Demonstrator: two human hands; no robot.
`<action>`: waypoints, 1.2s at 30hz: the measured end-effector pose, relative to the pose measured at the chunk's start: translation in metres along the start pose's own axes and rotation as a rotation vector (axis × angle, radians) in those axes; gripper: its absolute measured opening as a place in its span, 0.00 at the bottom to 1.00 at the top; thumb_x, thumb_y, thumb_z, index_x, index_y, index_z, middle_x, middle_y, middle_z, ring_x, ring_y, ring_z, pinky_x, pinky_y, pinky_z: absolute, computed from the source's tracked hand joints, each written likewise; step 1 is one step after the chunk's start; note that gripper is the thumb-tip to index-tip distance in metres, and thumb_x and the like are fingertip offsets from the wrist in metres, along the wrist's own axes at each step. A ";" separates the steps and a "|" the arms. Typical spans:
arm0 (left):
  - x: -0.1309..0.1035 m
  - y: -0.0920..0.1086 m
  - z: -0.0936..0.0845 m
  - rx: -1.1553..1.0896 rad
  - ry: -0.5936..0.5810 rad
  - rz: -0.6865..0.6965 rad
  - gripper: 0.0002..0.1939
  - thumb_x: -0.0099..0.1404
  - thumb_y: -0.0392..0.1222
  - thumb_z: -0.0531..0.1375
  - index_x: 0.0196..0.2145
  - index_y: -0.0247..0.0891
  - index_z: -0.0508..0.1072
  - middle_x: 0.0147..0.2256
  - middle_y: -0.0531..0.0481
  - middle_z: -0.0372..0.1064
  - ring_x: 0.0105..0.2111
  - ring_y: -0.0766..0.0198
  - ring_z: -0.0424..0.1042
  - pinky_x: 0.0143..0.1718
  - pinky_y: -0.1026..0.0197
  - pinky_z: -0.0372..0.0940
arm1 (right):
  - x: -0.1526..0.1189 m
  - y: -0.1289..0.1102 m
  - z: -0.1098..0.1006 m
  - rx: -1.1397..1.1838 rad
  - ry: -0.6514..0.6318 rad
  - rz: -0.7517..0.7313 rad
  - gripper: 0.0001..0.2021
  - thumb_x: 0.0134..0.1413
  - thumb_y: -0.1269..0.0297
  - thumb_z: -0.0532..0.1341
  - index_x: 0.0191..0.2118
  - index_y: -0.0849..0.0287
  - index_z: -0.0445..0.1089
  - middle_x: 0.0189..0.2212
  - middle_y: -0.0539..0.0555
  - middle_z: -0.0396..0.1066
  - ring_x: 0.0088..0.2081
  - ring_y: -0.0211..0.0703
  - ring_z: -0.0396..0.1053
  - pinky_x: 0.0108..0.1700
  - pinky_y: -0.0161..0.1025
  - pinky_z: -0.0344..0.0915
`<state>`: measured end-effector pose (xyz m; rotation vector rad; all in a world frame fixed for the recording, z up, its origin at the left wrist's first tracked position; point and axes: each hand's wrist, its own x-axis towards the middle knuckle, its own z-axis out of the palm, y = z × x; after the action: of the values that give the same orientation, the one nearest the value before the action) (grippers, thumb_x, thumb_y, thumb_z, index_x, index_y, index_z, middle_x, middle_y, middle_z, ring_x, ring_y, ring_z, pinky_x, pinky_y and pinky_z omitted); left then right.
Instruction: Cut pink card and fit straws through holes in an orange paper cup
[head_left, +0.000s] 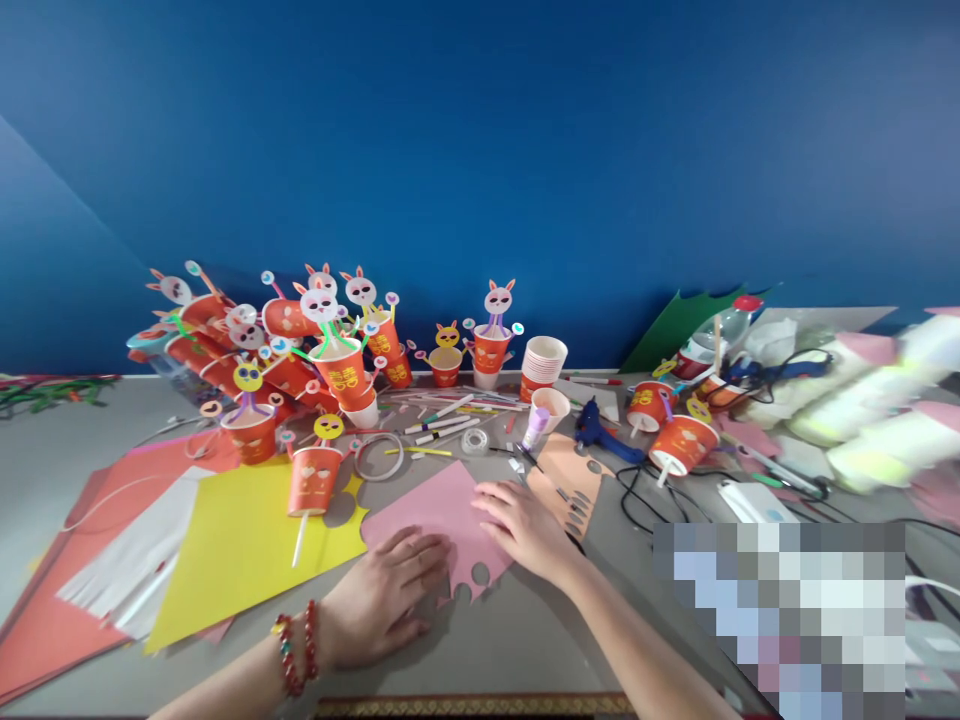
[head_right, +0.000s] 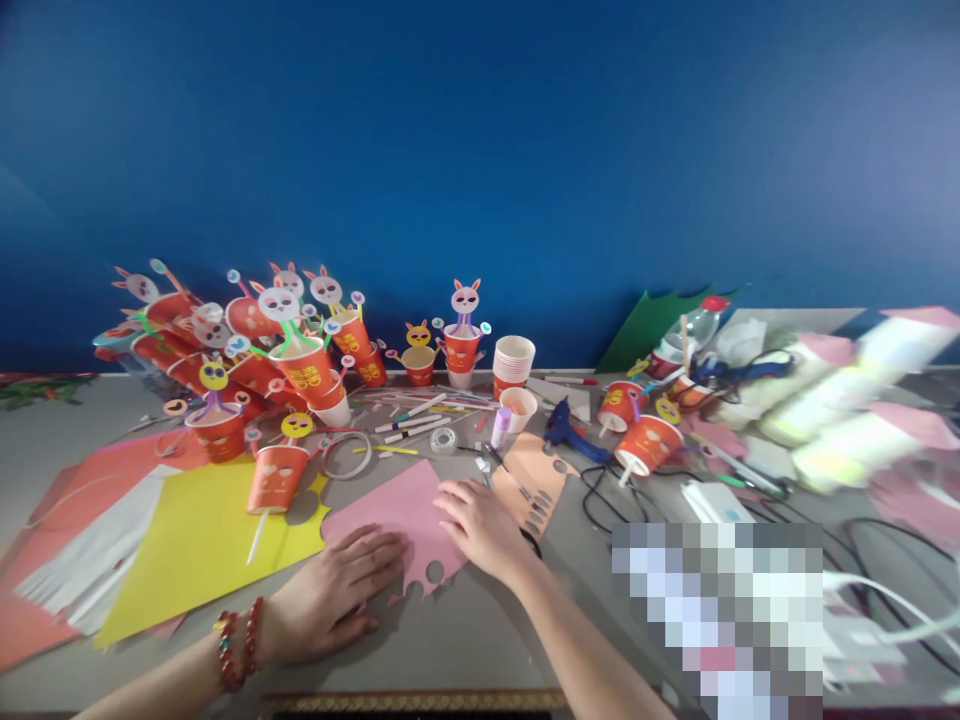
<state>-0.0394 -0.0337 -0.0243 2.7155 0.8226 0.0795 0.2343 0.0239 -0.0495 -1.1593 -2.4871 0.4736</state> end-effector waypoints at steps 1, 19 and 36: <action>-0.002 0.000 0.001 0.016 0.008 0.006 0.33 0.68 0.46 0.55 0.68 0.42 0.51 0.67 0.45 0.54 0.66 0.51 0.54 0.68 0.43 0.47 | 0.000 0.000 0.001 -0.003 0.003 0.000 0.14 0.60 0.70 0.61 0.52 0.54 0.72 0.55 0.55 0.70 0.55 0.50 0.67 0.57 0.47 0.64; -0.026 0.028 0.004 0.075 0.158 0.030 0.22 0.67 0.44 0.56 0.57 0.37 0.66 0.55 0.41 0.70 0.57 0.51 0.66 0.58 0.49 0.62 | 0.000 0.005 0.006 -0.017 0.040 -0.037 0.14 0.59 0.70 0.63 0.51 0.56 0.73 0.54 0.56 0.71 0.54 0.52 0.68 0.56 0.49 0.66; -0.064 0.049 0.007 -0.024 0.277 0.226 0.14 0.72 0.38 0.48 0.44 0.33 0.72 0.40 0.39 0.78 0.46 0.56 0.76 0.48 0.55 0.71 | -0.001 0.005 0.007 -0.017 0.035 -0.026 0.15 0.59 0.70 0.62 0.52 0.54 0.72 0.54 0.56 0.71 0.54 0.52 0.68 0.56 0.50 0.66</action>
<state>-0.0653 -0.1093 -0.0141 2.8008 0.5739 0.5204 0.2352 0.0251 -0.0581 -1.1303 -2.4777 0.4217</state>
